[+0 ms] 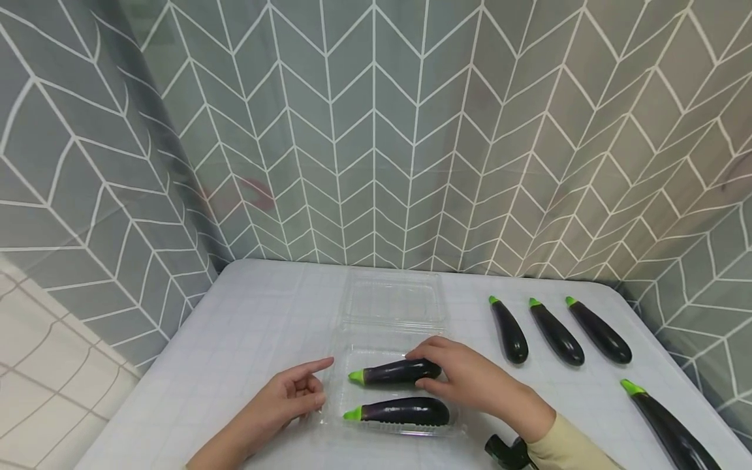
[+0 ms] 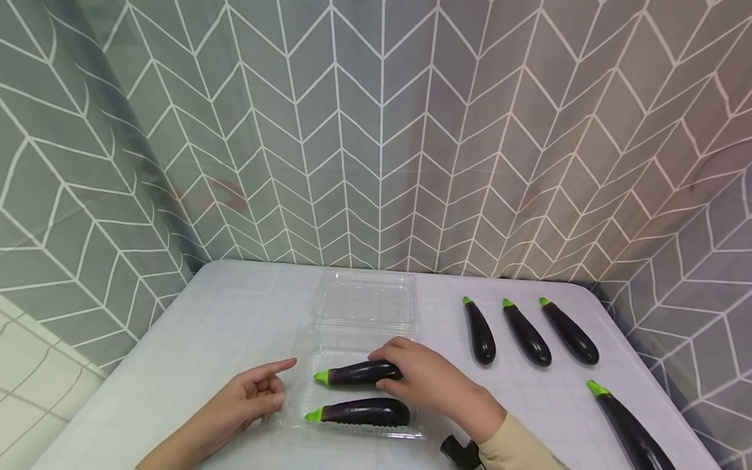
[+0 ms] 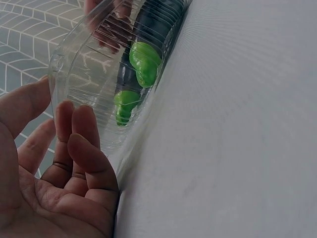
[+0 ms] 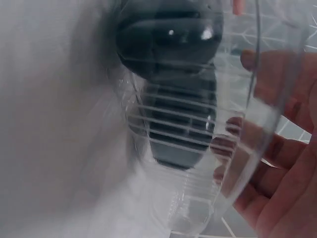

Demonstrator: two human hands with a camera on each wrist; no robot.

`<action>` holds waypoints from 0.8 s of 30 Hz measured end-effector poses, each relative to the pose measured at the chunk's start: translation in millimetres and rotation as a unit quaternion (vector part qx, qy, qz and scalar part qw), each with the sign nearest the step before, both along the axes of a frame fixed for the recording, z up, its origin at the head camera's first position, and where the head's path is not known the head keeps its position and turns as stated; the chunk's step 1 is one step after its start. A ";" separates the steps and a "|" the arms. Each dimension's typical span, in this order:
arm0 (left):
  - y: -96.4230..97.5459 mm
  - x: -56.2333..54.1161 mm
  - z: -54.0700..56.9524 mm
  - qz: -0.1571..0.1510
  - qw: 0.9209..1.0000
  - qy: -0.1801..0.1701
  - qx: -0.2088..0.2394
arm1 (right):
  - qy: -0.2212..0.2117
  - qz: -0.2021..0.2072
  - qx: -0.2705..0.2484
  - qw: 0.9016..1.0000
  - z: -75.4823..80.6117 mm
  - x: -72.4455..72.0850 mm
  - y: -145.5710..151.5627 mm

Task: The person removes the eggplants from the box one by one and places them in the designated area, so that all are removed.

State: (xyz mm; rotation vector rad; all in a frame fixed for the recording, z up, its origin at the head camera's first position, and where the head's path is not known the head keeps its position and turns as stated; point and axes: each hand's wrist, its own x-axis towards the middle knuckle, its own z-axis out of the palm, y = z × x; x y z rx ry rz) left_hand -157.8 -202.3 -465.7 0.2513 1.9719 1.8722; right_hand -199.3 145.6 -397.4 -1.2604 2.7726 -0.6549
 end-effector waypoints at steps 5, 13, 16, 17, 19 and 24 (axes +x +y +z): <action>0.3 0.9 0.9 -0.001 1.000 0.001 0.001 | -0.006 0.011 0.019 1.000 -0.2 -0.7 -6.8; 0.2 -0.5 2.4 -0.006 1.000 0.007 0.005 | 0.010 0.010 0.028 0.999 -3.8 -3.3 -14.9; 0.1 -0.5 2.5 -0.006 1.000 0.011 0.005 | 0.018 0.007 0.039 0.999 -6.7 -5.1 -17.4; 0.1 -0.6 2.4 -0.006 1.000 0.012 0.004 | 0.018 0.007 0.041 0.999 -7.6 -5.6 -18.1; 0.3 -0.8 2.3 -0.005 1.000 0.012 0.003 | 0.020 0.011 0.044 0.999 -8.8 -6.5 -19.6; 0.6 -0.4 2.0 -0.002 1.000 0.006 0.000 | 0.015 0.015 0.053 0.998 -10.9 -6.7 -23.2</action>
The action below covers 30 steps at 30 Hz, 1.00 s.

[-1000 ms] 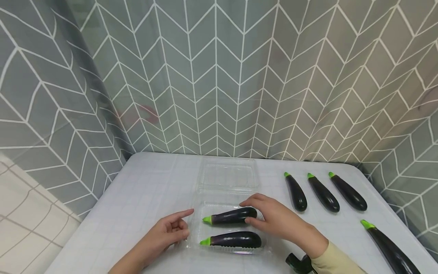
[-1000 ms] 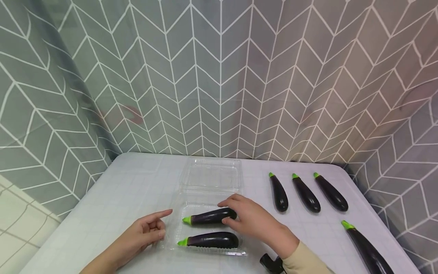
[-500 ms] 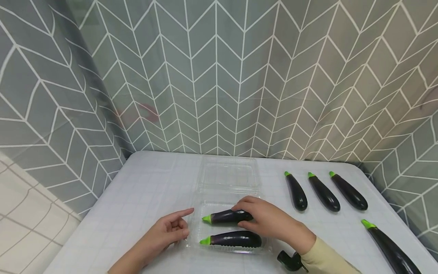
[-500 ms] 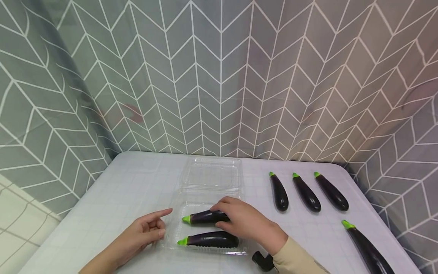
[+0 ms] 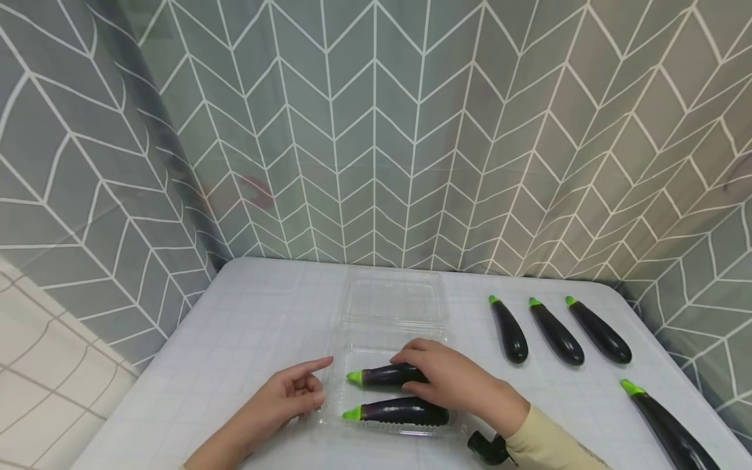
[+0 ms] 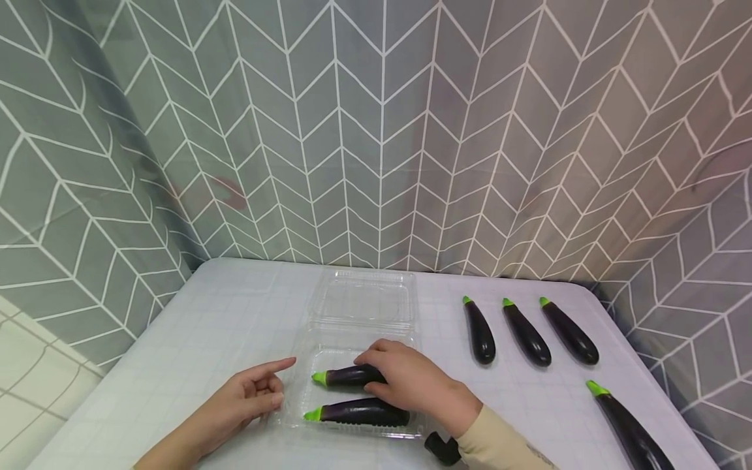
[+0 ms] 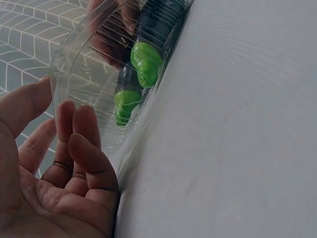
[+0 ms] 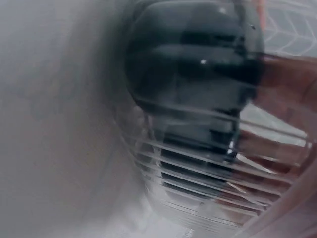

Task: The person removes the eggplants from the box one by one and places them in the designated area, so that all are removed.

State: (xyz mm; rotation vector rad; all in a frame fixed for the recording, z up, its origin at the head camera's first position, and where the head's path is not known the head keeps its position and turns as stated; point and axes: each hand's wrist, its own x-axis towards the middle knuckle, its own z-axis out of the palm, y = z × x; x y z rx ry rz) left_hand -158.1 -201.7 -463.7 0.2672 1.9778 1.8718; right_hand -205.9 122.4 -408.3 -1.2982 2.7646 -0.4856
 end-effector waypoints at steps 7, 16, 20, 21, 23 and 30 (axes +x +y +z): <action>-0.3 1.2 0.0 0.000 1.000 -0.005 0.000 | 0.005 0.003 0.013 1.000 -3.4 0.4 -3.6; -0.5 -0.2 -1.3 0.000 1.000 0.000 -0.002 | 0.053 -0.010 0.018 0.998 -5.9 0.2 -5.4; -0.8 0.0 -2.0 0.003 1.000 -0.005 -0.004 | 0.055 -0.026 -0.013 0.998 0.1 1.9 -4.0; -0.9 0.1 -2.1 0.003 1.000 -0.005 -0.004 | 0.055 -0.029 -0.021 0.998 2.3 2.4 -3.3; -0.9 0.1 -2.3 0.005 1.000 -0.004 -0.005 | 0.054 -0.034 -0.035 0.997 6.8 3.8 -1.3; -0.3 -0.1 -2.6 0.007 1.000 -0.005 -0.009 | 0.065 -0.067 -0.080 0.992 22.0 14.0 13.7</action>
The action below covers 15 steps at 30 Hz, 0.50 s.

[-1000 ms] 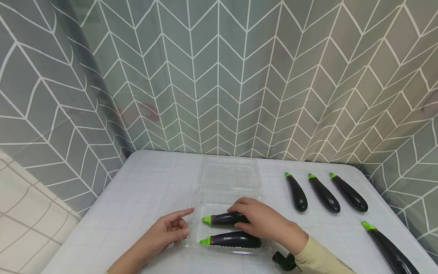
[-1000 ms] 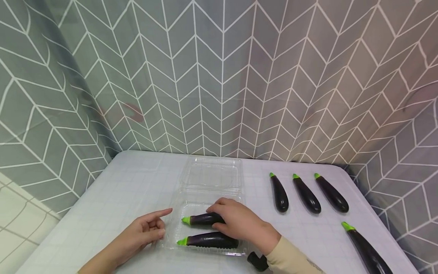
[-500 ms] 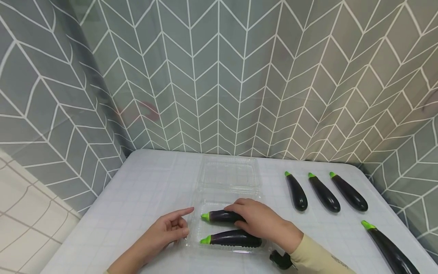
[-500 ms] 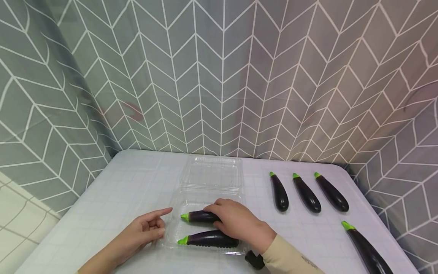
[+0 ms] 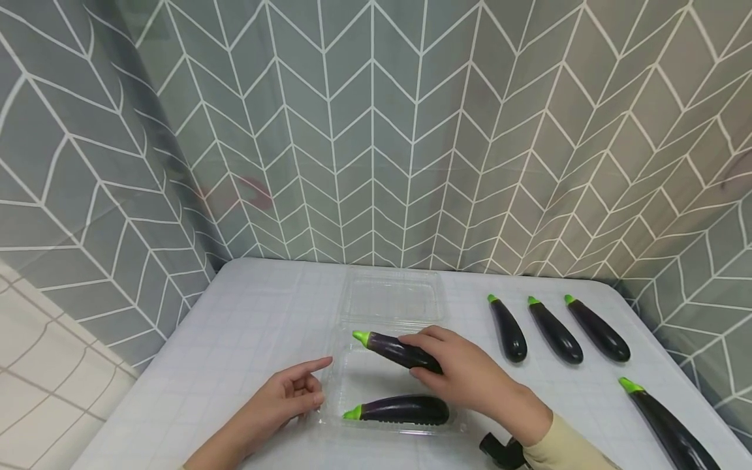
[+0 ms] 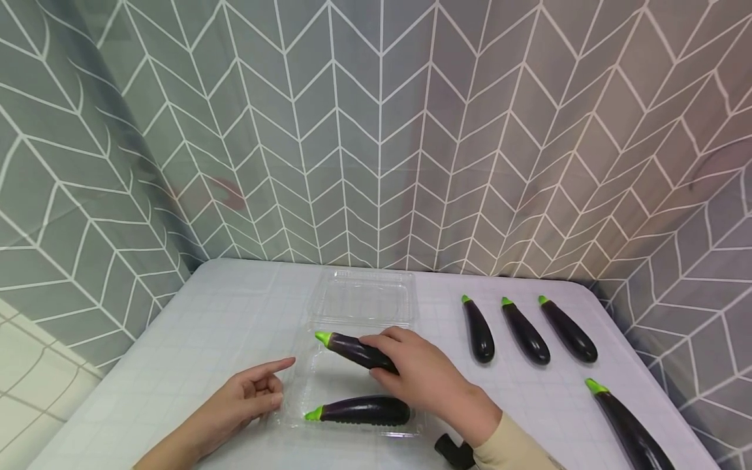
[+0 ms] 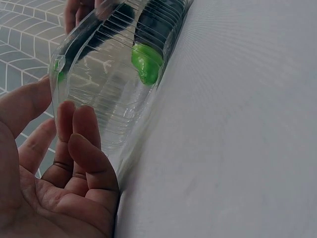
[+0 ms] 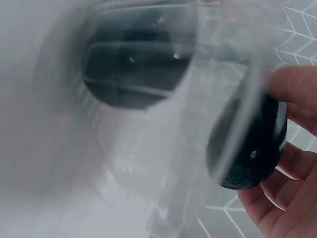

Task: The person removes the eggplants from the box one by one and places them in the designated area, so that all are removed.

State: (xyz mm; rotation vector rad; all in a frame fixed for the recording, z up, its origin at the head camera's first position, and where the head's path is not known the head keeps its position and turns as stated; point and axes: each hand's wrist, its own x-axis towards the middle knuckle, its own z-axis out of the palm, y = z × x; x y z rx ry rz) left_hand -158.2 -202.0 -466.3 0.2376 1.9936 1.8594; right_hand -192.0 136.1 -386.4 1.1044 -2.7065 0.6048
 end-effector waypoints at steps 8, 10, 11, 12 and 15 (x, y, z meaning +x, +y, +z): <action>-0.1 0.5 -0.8 -0.003 1.000 0.007 0.006 | 0.030 -0.071 -0.016 0.997 4.7 8.0 27.0; -0.1 0.2 -1.1 -0.005 1.000 0.011 0.006 | 0.036 -0.082 -0.020 0.996 3.9 9.2 34.1; 0.0 0.1 -1.1 -0.006 1.000 0.014 0.005 | 0.039 -0.086 -0.023 0.995 3.3 10.0 37.8; 0.0 -0.1 -1.2 -0.007 1.000 0.017 0.005 | 0.041 -0.089 -0.026 0.995 2.6 10.8 41.5; 0.2 -0.8 -1.7 -0.009 1.000 0.023 0.003 | 0.051 -0.095 -0.035 0.994 -0.2 13.7 52.8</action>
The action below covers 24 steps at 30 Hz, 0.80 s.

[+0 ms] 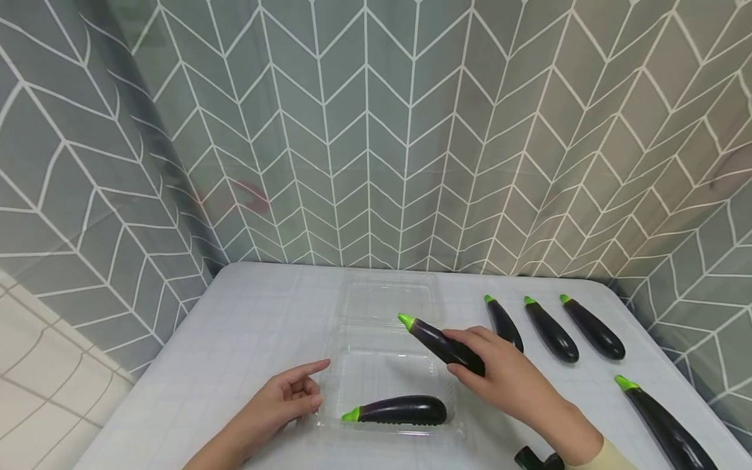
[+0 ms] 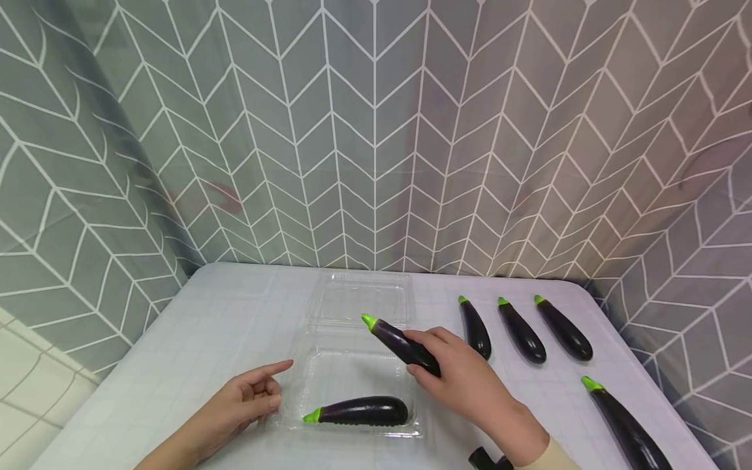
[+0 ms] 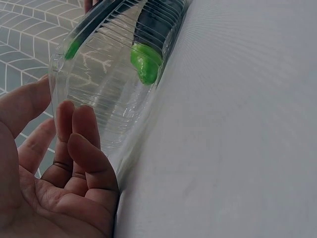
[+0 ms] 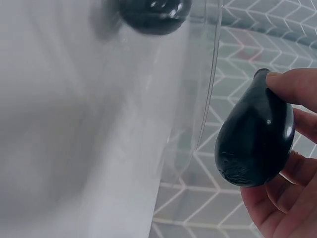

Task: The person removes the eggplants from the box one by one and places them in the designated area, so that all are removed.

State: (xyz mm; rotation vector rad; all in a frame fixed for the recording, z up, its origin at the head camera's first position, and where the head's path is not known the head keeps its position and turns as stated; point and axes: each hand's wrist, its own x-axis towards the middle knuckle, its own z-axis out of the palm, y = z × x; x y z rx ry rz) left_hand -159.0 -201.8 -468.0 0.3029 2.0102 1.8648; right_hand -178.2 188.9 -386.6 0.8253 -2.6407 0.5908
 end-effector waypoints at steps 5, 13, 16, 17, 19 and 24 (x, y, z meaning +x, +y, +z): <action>-0.1 0.8 -1.2 0.002 1.000 -0.001 -0.002 | 0.005 -0.023 -0.012 1.000 -7.2 5.6 18.7; -0.1 1.3 0.2 0.003 1.000 -0.005 0.002 | 0.005 -0.069 -0.014 0.997 -13.4 18.0 43.0; 0.0 1.4 0.6 0.002 1.000 -0.006 0.003 | -0.004 -0.083 -0.016 0.996 -14.6 22.0 50.2; 0.0 1.4 0.9 0.002 1.000 -0.007 0.002 | -0.008 -0.089 -0.015 0.996 -14.9 23.3 52.6; 0.1 1.5 1.4 0.004 1.000 -0.012 0.002 | -0.014 -0.101 -0.014 0.995 -16.1 25.5 57.7; 0.4 1.8 2.4 0.005 1.000 -0.016 0.002 | -0.008 -0.122 -0.012 0.992 -20.9 30.2 70.0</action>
